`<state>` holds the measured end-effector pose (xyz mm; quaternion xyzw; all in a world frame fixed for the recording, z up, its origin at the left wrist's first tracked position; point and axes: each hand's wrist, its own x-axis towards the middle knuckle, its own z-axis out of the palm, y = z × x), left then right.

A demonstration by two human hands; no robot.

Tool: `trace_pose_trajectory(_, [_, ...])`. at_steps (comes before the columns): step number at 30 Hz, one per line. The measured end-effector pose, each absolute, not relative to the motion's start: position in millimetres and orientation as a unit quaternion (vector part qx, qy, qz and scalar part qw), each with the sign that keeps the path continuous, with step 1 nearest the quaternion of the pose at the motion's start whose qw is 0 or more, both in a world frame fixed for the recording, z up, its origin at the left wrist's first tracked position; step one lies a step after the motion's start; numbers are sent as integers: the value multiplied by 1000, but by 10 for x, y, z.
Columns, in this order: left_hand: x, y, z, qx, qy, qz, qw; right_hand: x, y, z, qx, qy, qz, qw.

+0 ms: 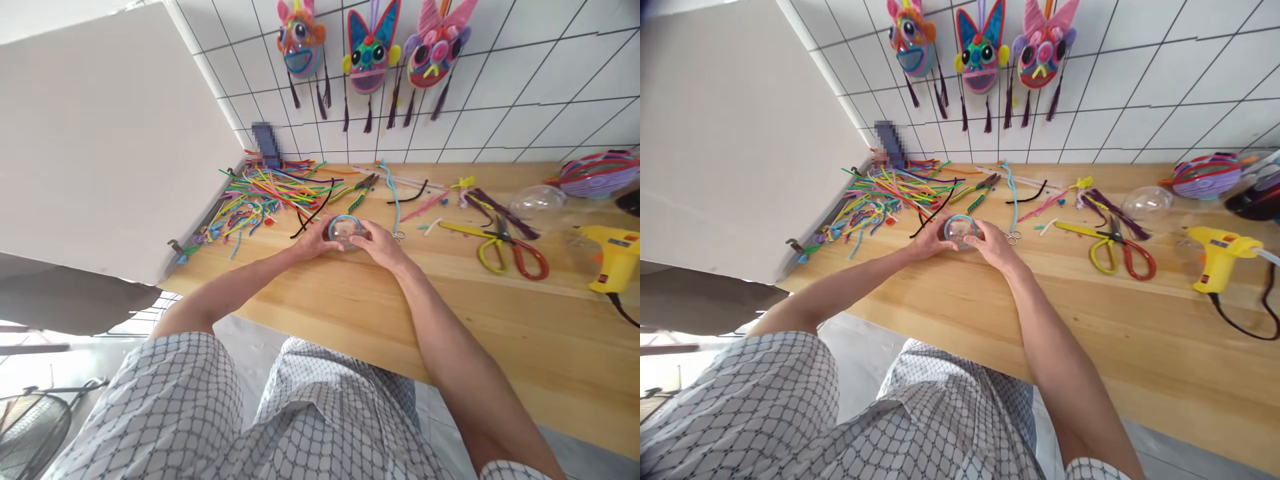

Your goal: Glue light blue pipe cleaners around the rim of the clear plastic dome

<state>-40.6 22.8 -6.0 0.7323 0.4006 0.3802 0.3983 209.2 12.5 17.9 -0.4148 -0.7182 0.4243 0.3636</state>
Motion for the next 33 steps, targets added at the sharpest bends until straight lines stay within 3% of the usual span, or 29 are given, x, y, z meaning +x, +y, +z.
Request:
trace_pose_trajectory(6, [-438,226,-116,738,398,383,388,2043,110,150,-408,-675,489,373])
trace_pose_trajectory(11, [-468,246,-150,765,389,364,362,1943,56,136,-490,-666,394,400])
trace_pose_trajectory(19, [-436,312,-198,765,352,361,402,1890,-128,223,-525,-693,329,369])
trace_pose_trajectory(25, [-413,264,-183,815,310,375,314,1784,-208,193,-543,-703,263,376])
trace_pose_trajectory(33, [-395,281,-139,821,326,350,313,1964,-148,168,-506,-667,396,377])
